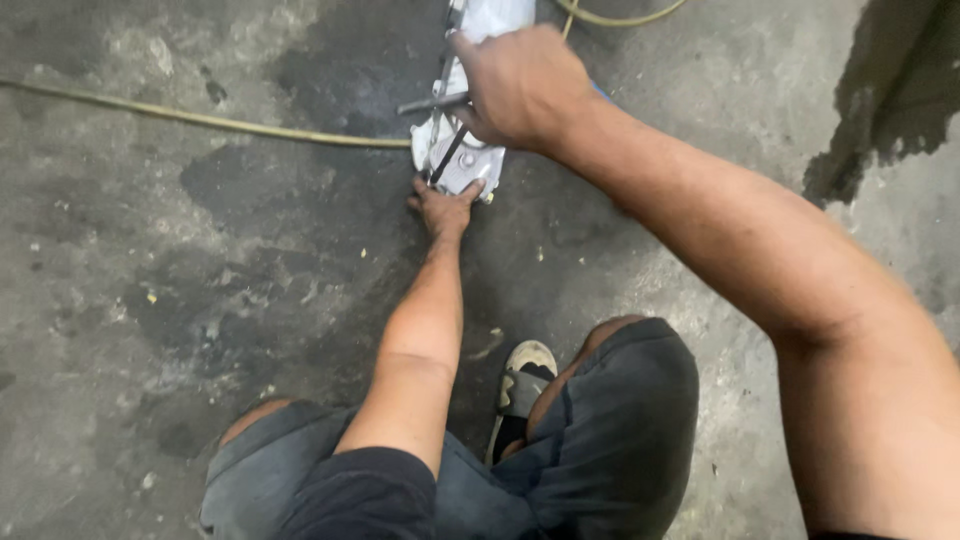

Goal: The person uses a T-handle wrench to loosen and remove bolts from the side cover of a small engine block. They then lift the engine to inspect the exposed internal components.

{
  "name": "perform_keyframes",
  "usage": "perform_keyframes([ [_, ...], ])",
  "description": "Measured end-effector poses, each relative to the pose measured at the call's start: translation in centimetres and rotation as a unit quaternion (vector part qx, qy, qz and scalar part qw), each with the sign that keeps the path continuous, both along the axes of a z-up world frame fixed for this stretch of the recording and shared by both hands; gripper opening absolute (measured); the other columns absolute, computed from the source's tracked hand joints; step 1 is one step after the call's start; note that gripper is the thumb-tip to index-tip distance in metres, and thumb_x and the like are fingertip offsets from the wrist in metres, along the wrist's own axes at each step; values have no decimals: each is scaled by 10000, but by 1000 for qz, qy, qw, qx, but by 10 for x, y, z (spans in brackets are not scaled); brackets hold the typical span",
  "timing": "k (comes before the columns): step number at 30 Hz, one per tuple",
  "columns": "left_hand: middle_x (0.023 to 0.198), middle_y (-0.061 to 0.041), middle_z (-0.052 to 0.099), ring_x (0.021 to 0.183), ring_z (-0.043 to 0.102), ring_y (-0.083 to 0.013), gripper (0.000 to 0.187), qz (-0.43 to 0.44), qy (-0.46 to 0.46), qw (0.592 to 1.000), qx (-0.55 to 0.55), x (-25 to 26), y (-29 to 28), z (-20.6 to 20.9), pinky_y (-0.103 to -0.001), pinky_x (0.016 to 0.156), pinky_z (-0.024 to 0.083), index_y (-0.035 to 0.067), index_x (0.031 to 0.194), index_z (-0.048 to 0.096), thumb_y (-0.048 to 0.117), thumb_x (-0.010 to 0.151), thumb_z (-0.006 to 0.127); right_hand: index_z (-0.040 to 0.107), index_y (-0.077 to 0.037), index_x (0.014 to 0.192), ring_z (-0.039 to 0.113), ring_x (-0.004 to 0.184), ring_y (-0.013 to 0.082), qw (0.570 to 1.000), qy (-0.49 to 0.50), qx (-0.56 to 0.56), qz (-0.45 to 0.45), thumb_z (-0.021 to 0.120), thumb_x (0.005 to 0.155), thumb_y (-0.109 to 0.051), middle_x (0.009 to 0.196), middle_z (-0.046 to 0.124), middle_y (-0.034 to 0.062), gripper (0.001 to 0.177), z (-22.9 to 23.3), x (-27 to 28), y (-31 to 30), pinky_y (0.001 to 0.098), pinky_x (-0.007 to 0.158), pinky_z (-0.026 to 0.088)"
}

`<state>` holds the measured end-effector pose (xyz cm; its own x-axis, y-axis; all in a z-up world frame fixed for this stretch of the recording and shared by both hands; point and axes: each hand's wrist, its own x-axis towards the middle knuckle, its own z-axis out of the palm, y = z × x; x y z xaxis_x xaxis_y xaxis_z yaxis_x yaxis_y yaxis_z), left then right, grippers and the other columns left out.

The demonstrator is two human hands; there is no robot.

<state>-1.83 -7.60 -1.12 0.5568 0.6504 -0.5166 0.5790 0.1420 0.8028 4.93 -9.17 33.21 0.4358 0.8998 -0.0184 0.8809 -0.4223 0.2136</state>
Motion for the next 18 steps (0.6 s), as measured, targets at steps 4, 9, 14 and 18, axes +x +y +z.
perform_keyframes([
  [4, 1516, -321, 325, 1435, 353, -468, 1342, -3, -10, 1000, -27, -8, 1, 6, -515, 1172, 360, 67, 1555, 260, 470, 514, 1005, 585, -45, 1052, 690, 748, 418, 979, 91, 61, 174, 609, 1068, -436, 825, 706, 166, 393, 1, -2, -22, 529, 622, 519],
  [9, 1536, -353, 285, 1436, 349, -488, 1325, 17, -33, 999, -23, -6, -1, 6, -497, 1185, 363, 37, 1543, 273, 457, 529, 1017, 580, -56, 1080, 660, 727, 478, 987, 91, 111, -71, 567, 1100, -409, 776, 686, 222, 354, -34, -18, -16, 586, 659, 506],
  [14, 1542, -358, 281, 1435, 355, -496, 1351, -7, 1, 1000, -16, -4, 6, 13, -505, 1174, 364, 26, 1552, 241, 482, 540, 1011, 525, -42, 1276, 677, 752, 471, 949, 126, 241, -163, 597, 1045, -317, 807, 703, 226, 367, -17, -34, 8, 574, 632, 514],
  [18, 1526, -319, 366, 1406, 445, -461, 1305, -18, 6, 999, -44, -5, 6, 13, -501, 1156, 422, 35, 1521, 295, 512, 503, 958, 404, -151, 1659, 703, 904, 382, 991, 48, -87, 84, 533, 1049, -109, 1146, 671, 241, 625, 39, -35, -1, 531, 733, 569],
])
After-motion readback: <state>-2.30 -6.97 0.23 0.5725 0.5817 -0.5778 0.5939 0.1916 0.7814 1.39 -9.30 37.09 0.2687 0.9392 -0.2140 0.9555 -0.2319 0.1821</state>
